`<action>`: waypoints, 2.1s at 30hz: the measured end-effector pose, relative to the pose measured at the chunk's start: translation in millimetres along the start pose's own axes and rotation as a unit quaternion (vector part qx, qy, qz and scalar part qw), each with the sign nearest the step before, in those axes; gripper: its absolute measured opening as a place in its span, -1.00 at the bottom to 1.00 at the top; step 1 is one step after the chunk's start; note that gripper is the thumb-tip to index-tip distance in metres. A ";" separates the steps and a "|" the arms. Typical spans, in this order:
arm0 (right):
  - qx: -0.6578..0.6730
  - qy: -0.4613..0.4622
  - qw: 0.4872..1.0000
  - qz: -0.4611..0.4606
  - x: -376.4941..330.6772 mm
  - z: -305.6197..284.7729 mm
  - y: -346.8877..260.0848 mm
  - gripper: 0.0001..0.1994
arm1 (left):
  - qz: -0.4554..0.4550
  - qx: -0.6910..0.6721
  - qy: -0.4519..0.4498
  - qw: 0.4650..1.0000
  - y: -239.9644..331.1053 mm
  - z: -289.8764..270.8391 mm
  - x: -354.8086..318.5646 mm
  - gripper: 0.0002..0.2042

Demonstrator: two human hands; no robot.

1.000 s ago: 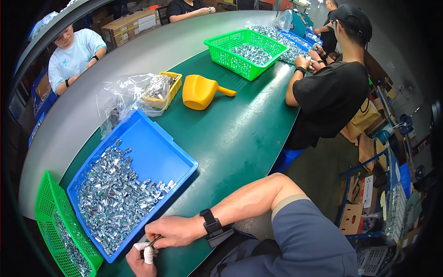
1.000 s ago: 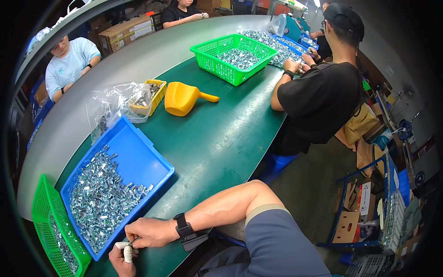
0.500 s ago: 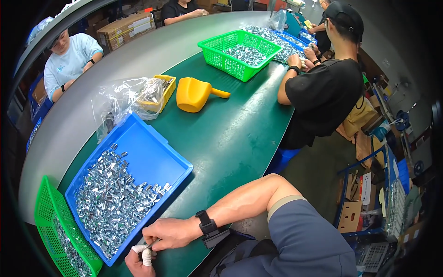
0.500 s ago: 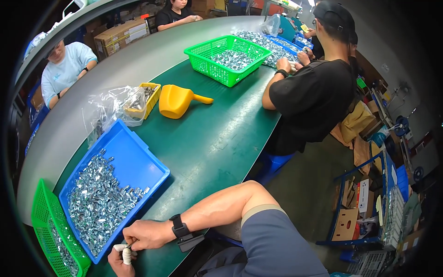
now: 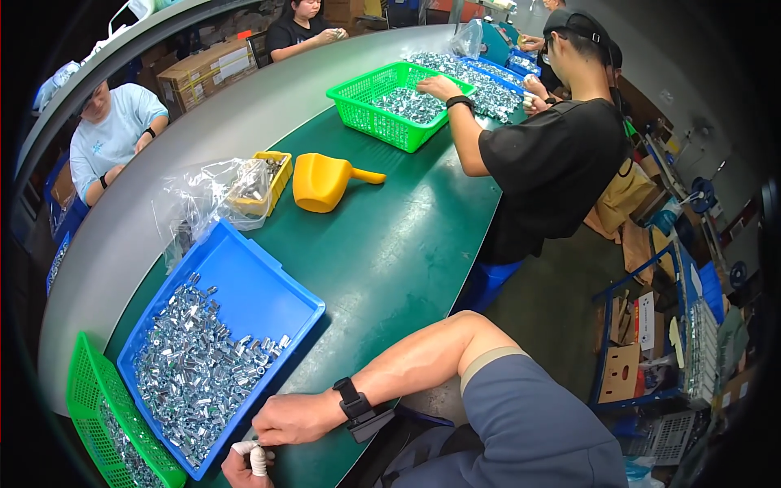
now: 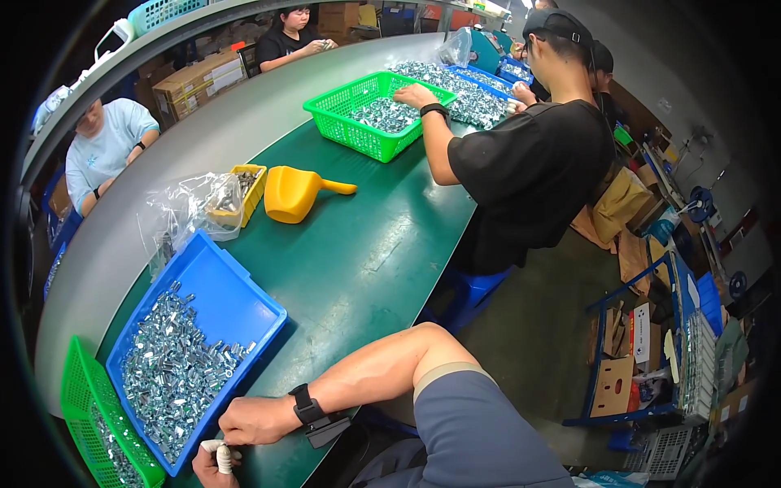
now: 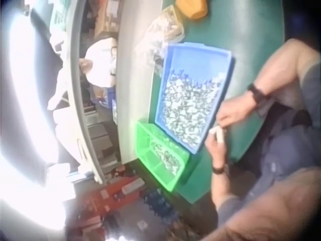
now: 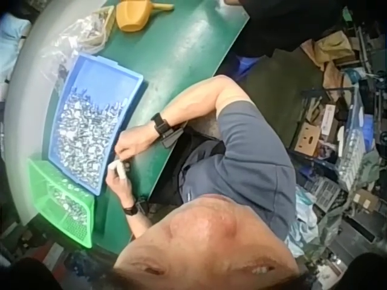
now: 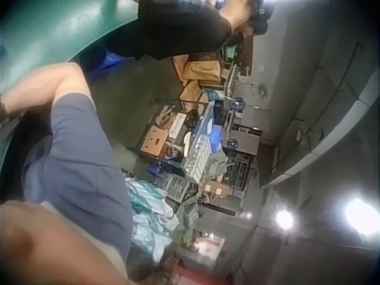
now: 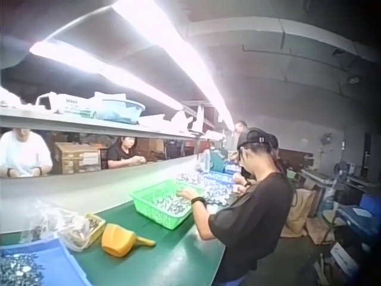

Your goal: The person picks up a metal part from a blue tray and a small black component from the table, then joins them together. They place the assembled unit into a green basket and repeat the process.

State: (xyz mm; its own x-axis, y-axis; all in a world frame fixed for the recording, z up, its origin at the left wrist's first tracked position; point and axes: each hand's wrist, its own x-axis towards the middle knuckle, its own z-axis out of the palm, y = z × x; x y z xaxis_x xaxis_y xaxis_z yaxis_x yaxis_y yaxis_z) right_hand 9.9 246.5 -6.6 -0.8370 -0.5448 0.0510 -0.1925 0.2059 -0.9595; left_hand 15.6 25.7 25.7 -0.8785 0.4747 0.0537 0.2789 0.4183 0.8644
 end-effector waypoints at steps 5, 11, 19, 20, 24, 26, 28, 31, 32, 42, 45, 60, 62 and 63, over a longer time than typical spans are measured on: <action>0.061 0.054 0.996 -0.037 -1.8 3.4 2.4 -0.76 | -0.003 -0.001 0.002 1.000 3.4 -0.3 0.1 -0.86; 0.064 0.086 0.993 -0.051 -4.5 6.0 -1.3 -0.72 | 0.001 0.012 -0.001 1.000 -3.2 -1.4 -1.1 -0.86; 0.043 0.098 0.993 -0.058 -4.3 5.5 -1.8 -0.72 | -0.004 -0.008 0.003 1.000 -7.8 -1.7 -1.0 -0.87; 0.044 0.096 0.993 -0.059 -2.7 5.1 -0.7 -0.72 | 0.002 0.002 0.004 1.000 -7.4 -2.3 -0.7 -0.88; 0.002 0.004 1.000 -0.002 1.3 0.7 2.7 -0.80 | 0.004 0.001 0.000 1.000 -3.2 -1.6 0.7 -0.88; 0.049 0.056 0.997 -0.024 -4.4 3.9 -1.3 -0.77 | 0.003 -0.003 -0.001 1.000 -3.5 -1.9 -0.1 -0.88; 0.073 0.080 0.993 -0.036 -4.3 4.3 -1.1 -0.74 | 0.013 0.030 0.004 0.999 -6.9 -3.1 0.1 -0.88; -0.006 0.009 1.000 -0.010 2.0 1.6 5.0 -0.78 | 0.010 0.035 0.002 0.999 -6.0 -3.5 -0.7 -0.88; -0.006 0.008 1.000 -0.010 1.1 2.6 3.6 -0.78 | 0.001 0.023 -0.002 1.000 -4.5 -3.3 -0.5 -0.88; 0.050 0.080 0.994 -0.053 -3.6 9.4 2.6 -0.77 | -0.023 -0.017 -0.005 1.000 0.7 -2.7 0.0 -0.89; 0.055 0.088 0.993 -0.055 -2.4 10.5 5.1 -0.77 | -0.012 0.001 -0.004 1.000 -0.3 -3.4 0.5 -0.89; 0.019 0.113 0.991 -0.074 -3.8 3.6 -5.2 -0.77 | -0.026 -0.068 0.022 0.997 -42.6 1.4 -6.5 -0.73; -0.044 0.058 0.997 -0.029 -1.4 1.7 -3.3 -0.77 | -0.019 -0.070 0.024 0.997 -39.0 2.5 -4.4 -0.73; -0.076 0.029 0.997 -0.007 -1.3 1.4 -2.7 -0.76 | -0.022 -0.073 0.023 0.997 -37.1 2.5 -3.8 -0.74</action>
State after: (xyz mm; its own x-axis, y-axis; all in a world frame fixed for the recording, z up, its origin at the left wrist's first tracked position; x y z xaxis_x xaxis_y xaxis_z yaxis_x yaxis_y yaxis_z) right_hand 12.2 245.5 -4.5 -0.8616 -0.5006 0.0836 -0.2749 0.3219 -0.9060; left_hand 9.6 10.3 -7.8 -0.9066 0.4207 0.0343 0.1833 0.3193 0.9298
